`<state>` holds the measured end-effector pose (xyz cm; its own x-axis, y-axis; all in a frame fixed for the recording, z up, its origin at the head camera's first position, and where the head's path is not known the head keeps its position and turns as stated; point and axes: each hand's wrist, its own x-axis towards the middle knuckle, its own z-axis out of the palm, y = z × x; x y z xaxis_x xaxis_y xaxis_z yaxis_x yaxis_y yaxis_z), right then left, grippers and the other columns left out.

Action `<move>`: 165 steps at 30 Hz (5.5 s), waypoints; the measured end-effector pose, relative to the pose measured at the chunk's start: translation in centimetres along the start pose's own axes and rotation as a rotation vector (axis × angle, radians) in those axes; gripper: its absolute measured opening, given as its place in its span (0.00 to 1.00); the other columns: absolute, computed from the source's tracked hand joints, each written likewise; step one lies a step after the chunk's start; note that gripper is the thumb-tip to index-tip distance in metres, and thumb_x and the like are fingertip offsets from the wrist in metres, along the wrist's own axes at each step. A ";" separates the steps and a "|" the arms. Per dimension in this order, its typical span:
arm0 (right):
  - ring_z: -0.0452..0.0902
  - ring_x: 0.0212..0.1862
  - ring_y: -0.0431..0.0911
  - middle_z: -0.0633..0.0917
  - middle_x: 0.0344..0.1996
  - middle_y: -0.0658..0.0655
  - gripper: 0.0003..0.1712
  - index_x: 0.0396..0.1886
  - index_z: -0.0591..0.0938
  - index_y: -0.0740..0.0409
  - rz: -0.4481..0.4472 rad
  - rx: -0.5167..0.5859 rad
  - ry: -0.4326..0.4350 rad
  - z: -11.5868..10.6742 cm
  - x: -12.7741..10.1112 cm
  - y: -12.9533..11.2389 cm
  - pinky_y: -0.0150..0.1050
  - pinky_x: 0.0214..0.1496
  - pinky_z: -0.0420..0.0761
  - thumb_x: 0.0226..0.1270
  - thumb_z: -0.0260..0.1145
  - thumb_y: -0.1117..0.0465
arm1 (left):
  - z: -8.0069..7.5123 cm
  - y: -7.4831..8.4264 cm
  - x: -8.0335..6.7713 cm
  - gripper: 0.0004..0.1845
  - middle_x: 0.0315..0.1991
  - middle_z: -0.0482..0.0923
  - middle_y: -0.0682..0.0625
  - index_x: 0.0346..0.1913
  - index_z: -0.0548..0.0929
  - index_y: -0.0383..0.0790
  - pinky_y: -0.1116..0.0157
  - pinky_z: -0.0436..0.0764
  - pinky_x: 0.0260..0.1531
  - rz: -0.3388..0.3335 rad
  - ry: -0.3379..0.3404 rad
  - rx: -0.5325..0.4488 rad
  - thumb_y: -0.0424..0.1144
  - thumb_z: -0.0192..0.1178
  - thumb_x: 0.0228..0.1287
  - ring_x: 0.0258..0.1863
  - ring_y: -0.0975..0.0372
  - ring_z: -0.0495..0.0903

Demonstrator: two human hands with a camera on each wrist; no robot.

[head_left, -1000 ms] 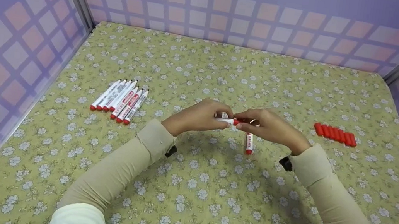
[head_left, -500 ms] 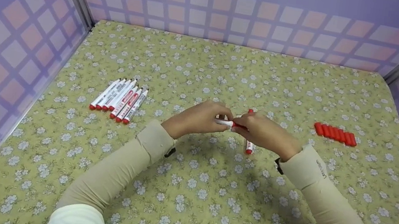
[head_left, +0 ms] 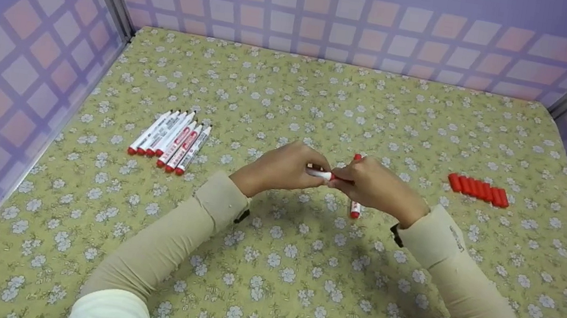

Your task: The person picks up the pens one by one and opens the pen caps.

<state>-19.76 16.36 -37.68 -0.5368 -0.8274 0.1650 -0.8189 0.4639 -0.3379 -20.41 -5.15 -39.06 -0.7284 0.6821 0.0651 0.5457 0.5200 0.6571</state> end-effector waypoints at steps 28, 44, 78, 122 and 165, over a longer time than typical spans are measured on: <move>0.69 0.17 0.36 0.81 0.19 0.54 0.07 0.32 0.85 0.60 -0.030 -0.040 0.029 -0.1 -0.5 0.4 0.30 0.24 0.74 0.68 0.63 0.63 | 0.4 -0.3 0.2 0.13 0.44 0.85 0.50 0.49 0.87 0.44 0.67 0.78 0.36 0.023 -0.028 -0.047 0.40 0.54 0.71 0.32 0.65 0.81; 0.69 0.17 0.35 0.82 0.20 0.53 0.06 0.32 0.85 0.61 -0.009 -0.028 0.023 -0.5 -0.7 0.5 0.31 0.23 0.73 0.67 0.64 0.64 | 0.0 -0.6 -0.2 0.13 0.42 0.86 0.48 0.51 0.86 0.42 0.67 0.77 0.33 -0.015 -0.028 -0.092 0.41 0.58 0.69 0.28 0.64 0.79; 0.67 0.18 0.35 0.83 0.21 0.55 0.06 0.30 0.84 0.60 0.047 -0.035 0.002 -0.4 -1.6 0.8 0.28 0.22 0.70 0.66 0.65 0.63 | -1.1 -3.8 -2.3 0.15 0.42 0.77 0.43 0.51 0.80 0.40 0.61 0.68 0.33 -0.290 0.078 -0.101 0.46 0.51 0.73 0.30 0.59 0.67; 0.69 0.18 0.34 0.84 0.22 0.55 0.07 0.30 0.83 0.59 0.061 0.006 -0.086 0.2 -2.1 1.5 0.28 0.24 0.72 0.67 0.64 0.64 | -5.3 -11.6 -8.0 0.20 0.44 0.78 0.41 0.59 0.77 0.36 0.61 0.74 0.34 -0.681 0.372 -0.116 0.41 0.57 0.67 0.36 0.55 0.75; 0.73 0.21 0.35 0.86 0.25 0.55 0.06 0.32 0.85 0.60 0.077 0.012 -0.113 0.4 -2.4 1.6 0.29 0.25 0.74 0.67 0.64 0.64 | -5.3 -13.0 -8.9 0.14 0.14 0.60 0.54 0.19 0.73 0.41 0.64 0.59 0.18 -0.713 0.399 0.181 0.37 0.59 0.62 0.15 0.63 0.58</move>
<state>-19.67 18.94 -39.00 -0.5712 -0.8202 0.0324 -0.7731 0.5244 -0.3568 -23.15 -20.69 -44.20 -0.9977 -0.0571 -0.0373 -0.0682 0.8560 0.5125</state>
